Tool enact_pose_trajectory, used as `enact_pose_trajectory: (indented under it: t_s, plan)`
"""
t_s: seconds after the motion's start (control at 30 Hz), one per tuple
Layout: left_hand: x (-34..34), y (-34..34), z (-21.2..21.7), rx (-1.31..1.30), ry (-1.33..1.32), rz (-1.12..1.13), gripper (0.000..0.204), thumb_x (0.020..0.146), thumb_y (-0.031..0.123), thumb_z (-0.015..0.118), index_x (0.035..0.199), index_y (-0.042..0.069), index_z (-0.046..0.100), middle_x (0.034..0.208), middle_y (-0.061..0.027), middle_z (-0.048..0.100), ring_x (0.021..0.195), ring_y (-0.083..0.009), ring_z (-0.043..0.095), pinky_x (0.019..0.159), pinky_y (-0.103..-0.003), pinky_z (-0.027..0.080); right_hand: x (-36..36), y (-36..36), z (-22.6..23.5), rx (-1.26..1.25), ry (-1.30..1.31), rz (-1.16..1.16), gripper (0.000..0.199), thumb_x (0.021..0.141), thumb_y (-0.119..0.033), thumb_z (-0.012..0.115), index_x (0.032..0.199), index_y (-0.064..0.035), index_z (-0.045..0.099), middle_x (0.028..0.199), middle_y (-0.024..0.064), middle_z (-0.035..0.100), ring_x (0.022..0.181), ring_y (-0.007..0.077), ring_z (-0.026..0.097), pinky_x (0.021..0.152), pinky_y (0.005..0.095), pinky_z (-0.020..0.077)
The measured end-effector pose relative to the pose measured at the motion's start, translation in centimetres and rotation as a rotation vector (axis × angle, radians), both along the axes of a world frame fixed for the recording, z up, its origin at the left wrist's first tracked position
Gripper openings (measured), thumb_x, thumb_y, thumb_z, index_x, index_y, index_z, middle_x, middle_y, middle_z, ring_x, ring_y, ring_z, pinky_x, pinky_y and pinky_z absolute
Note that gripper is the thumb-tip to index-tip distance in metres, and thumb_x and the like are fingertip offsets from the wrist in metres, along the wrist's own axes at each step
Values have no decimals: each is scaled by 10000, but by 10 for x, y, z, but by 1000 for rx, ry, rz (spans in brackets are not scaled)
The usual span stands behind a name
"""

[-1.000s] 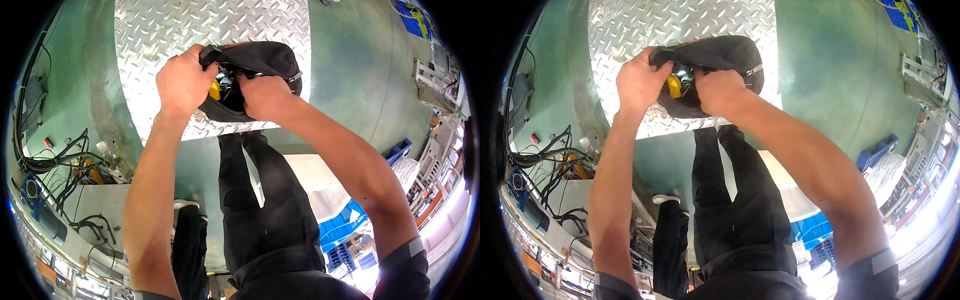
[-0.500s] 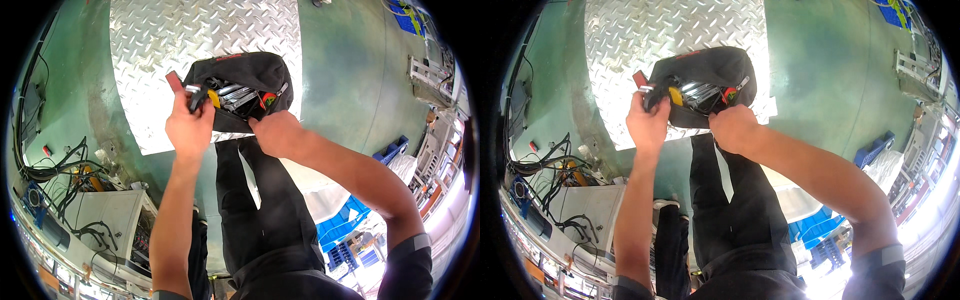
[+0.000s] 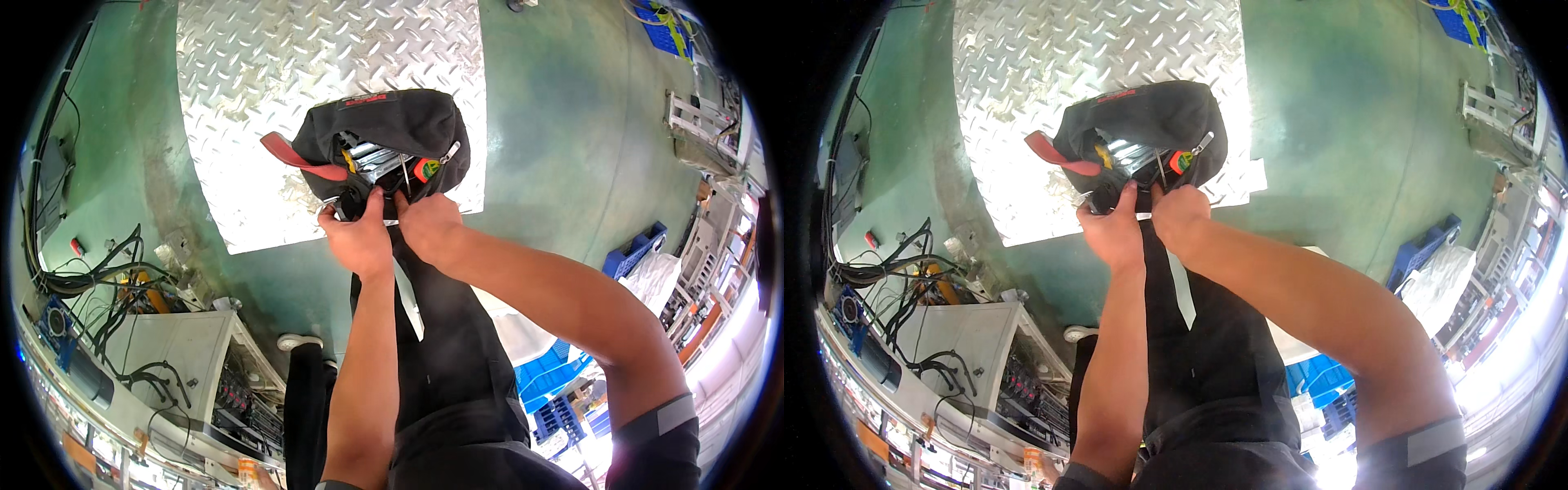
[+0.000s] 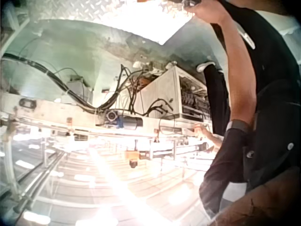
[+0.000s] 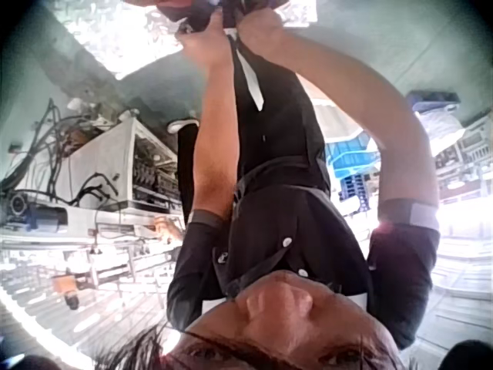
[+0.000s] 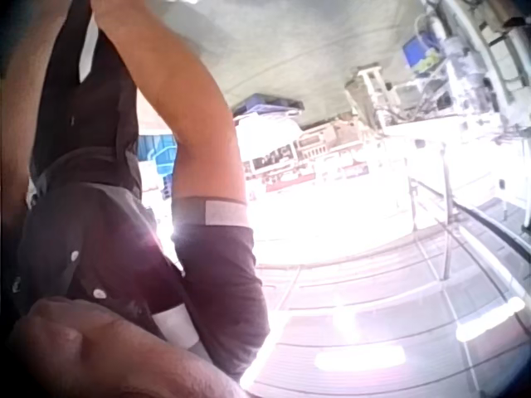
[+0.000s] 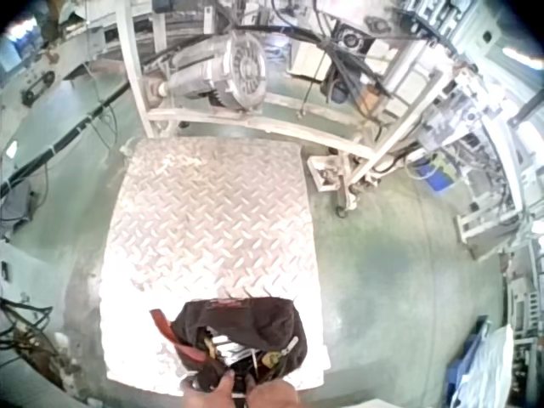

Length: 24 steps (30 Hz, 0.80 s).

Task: The person organizes metal tools inside a black bag and then uses a thin metal rod to probe a circular industrial component on a control panel.

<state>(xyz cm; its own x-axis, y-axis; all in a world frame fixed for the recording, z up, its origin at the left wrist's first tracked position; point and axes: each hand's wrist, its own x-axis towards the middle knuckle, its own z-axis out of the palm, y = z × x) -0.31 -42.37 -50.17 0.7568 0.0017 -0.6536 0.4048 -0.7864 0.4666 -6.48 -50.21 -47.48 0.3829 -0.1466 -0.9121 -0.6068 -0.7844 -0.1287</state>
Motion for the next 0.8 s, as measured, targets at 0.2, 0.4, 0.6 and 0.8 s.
enact_pose_trajectory:
  t_s: [0.2,0.4,0.6,0.8]
  plan:
    - [10,17,-14,-196,-157,-17,320,726,175,746,909,-70,651,747,-96,690,667,-173,627,689,-342,513,12,-27,11,-86,-57,173,623,959,-165,553,1525,-9,346,952,72,732,863,213,724,672,339,579]
    - [16,29,-4,-337,-109,66,226,760,122,725,862,-65,648,716,-25,665,634,-100,550,642,-297,485,48,-112,45,-18,-109,318,290,741,-161,711,999,-29,738,921,129,735,867,298,723,735,410,576]
    - [13,25,1,-489,-80,167,202,799,104,742,907,-46,661,791,-10,675,700,-83,563,681,-267,475,24,-93,34,75,-93,229,197,746,-103,636,885,-37,759,930,148,733,910,327,713,766,438,576]
    - [10,29,1,-541,-9,203,182,800,80,749,918,-30,666,802,4,669,703,-68,562,677,-251,475,-4,-62,28,118,-64,240,714,805,-122,629,1471,0,403,931,158,717,895,314,711,730,429,569]
